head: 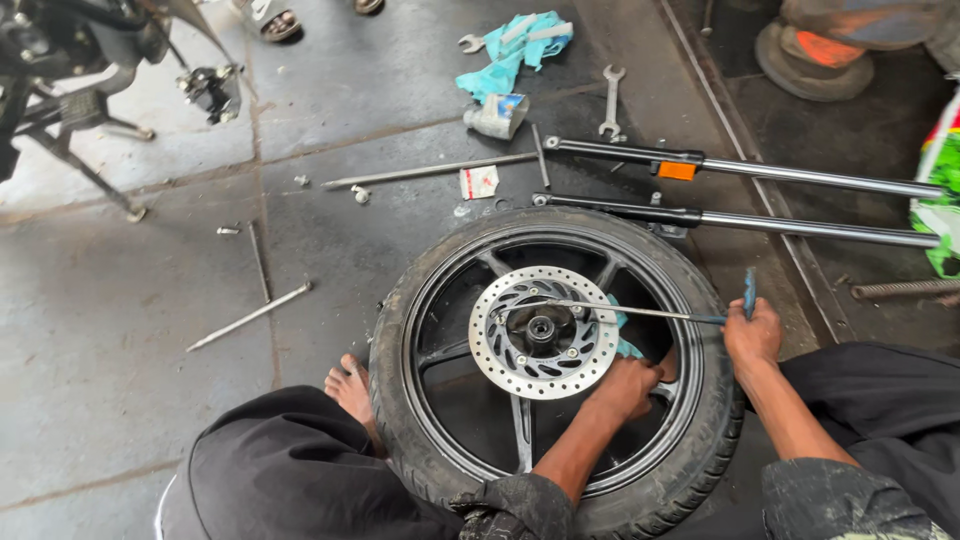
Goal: The person inserts small components into the center of a motorcycle wheel hub, wipes the brake disc with a cloth, and uses a T-handle wrench to tighten several bolts on the brake disc.
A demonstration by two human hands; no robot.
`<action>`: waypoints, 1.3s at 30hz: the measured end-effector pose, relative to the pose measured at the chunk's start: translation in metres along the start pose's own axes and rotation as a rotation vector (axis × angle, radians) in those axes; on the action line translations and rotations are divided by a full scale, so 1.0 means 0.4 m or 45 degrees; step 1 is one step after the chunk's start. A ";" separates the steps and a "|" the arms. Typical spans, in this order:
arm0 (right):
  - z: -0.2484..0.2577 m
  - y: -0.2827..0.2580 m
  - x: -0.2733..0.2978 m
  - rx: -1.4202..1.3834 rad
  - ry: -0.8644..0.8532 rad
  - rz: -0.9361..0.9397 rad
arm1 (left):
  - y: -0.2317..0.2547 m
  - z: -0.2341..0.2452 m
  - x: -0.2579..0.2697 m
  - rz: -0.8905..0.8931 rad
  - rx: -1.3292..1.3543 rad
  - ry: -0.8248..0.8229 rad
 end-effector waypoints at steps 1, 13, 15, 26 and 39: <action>-0.002 0.003 -0.007 0.003 -0.014 0.008 | 0.009 0.001 0.002 -0.039 0.023 -0.035; -0.025 0.061 -0.001 -0.090 0.031 0.012 | 0.095 0.304 -0.019 0.423 0.372 0.793; -0.021 0.057 -0.005 -0.115 -0.005 0.028 | 0.132 0.282 0.006 0.203 0.172 0.659; -0.003 0.060 0.065 -0.230 0.080 -0.066 | 0.090 0.153 0.003 0.122 -0.319 0.121; 0.001 0.026 0.018 -0.022 0.131 -0.133 | 0.049 0.318 0.024 0.135 0.545 0.938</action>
Point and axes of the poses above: each hand's wrist, its own x-axis away from the middle knuckle, its own z-axis out of the back of the hand, y = z × x, the point moved 1 cm from there along -x, towards the middle knuckle, and after that the axes turned 7 degrees about x, right-handed, at the moved point
